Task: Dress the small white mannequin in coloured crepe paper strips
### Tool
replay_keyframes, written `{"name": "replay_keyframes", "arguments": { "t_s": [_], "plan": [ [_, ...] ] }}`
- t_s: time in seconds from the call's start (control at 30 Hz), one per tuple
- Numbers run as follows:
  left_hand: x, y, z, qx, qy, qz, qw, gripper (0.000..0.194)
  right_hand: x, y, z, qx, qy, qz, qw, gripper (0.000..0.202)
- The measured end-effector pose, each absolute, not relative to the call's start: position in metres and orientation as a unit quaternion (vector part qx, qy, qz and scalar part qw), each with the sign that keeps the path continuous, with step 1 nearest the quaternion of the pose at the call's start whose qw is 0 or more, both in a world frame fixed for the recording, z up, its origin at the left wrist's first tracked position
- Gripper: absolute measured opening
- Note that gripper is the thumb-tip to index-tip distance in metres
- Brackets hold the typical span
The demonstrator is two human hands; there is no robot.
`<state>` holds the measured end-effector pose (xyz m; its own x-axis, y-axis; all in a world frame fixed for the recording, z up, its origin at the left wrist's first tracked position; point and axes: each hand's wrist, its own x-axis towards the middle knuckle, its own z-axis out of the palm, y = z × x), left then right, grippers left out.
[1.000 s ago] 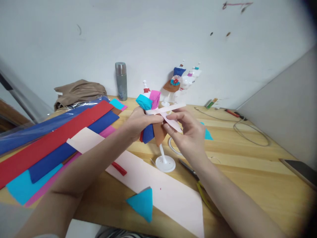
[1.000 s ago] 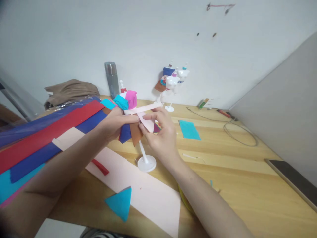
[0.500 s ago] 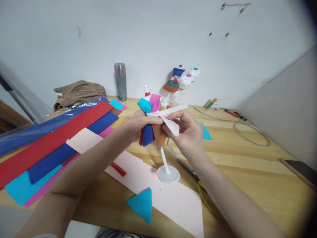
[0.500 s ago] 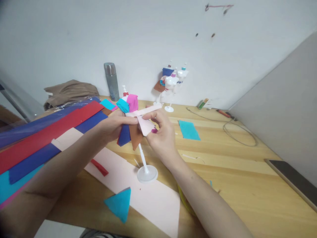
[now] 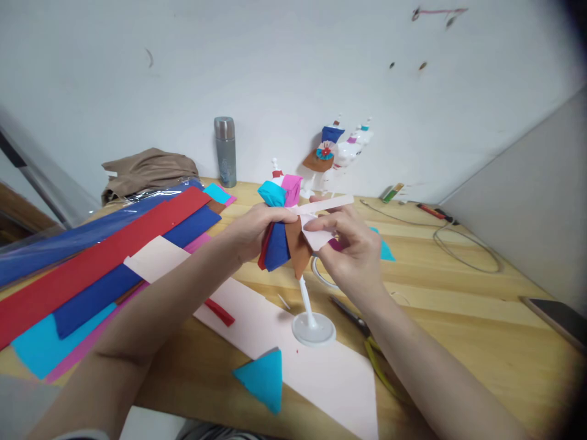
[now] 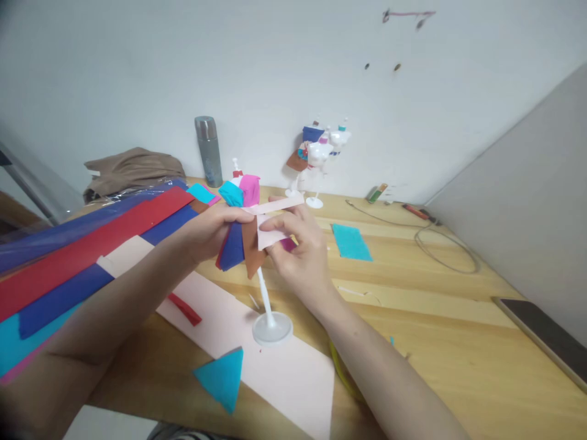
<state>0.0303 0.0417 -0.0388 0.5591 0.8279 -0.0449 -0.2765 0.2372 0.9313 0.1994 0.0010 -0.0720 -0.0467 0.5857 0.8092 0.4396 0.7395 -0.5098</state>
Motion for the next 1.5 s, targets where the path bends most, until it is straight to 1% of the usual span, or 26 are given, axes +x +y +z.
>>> {"name": "replay_keyframes", "arguments": {
  "t_s": [0.1, 0.2, 0.47, 0.7, 0.87, 1.03, 1.13, 1.3, 1.4, 1.5],
  "plan": [
    [0.029, 0.041, -0.036, 0.477, 0.267, 0.351, 0.76, 0.022, 0.201, 0.0, -0.071, -0.364, -0.731, 0.05, 0.575, 0.015],
    [0.028, 0.041, -0.034, 0.466, 0.277, 0.349, 0.764, 0.022, 0.201, -0.001, -0.07, -0.374, -0.736, 0.04, 0.562, 0.012],
    [0.028, 0.042, -0.034, 0.453, 0.291, 0.349, 0.767, 0.009, 0.203, 0.001, -0.072, -0.342, -0.742, -0.002, 0.576, 0.015],
    [0.026, 0.043, -0.035, 0.457, 0.291, 0.34, 0.769, 0.01, 0.205, 0.0, -0.072, -0.346, -0.745, -0.046, 0.568, 0.015],
    [0.026, 0.042, -0.034, 0.452, 0.298, 0.343, 0.768, 0.009, 0.206, 0.0, -0.072, -0.35, -0.749, -0.066, 0.559, 0.009],
    [0.026, 0.041, -0.033, 0.435, 0.299, 0.36, 0.769, 0.004, 0.208, 0.002, -0.072, -0.346, -0.763, -0.072, 0.541, 0.009],
    [0.024, 0.042, -0.031, 0.436, 0.302, 0.365, 0.765, 0.006, 0.21, 0.002, -0.069, -0.331, -0.777, -0.081, 0.529, 0.01],
    [0.02, 0.043, -0.026, 0.464, 0.313, 0.348, 0.752, 0.013, 0.212, -0.001, -0.065, -0.271, -0.802, -0.066, 0.529, 0.019],
    [0.02, 0.043, -0.026, 0.471, 0.309, 0.371, 0.739, 0.009, 0.211, -0.002, -0.066, -0.305, -0.791, -0.039, 0.529, 0.014],
    [0.021, 0.043, -0.027, 0.489, 0.305, 0.379, 0.724, 0.009, 0.207, -0.003, -0.067, -0.354, -0.762, -0.029, 0.541, 0.01]
  ]
}}
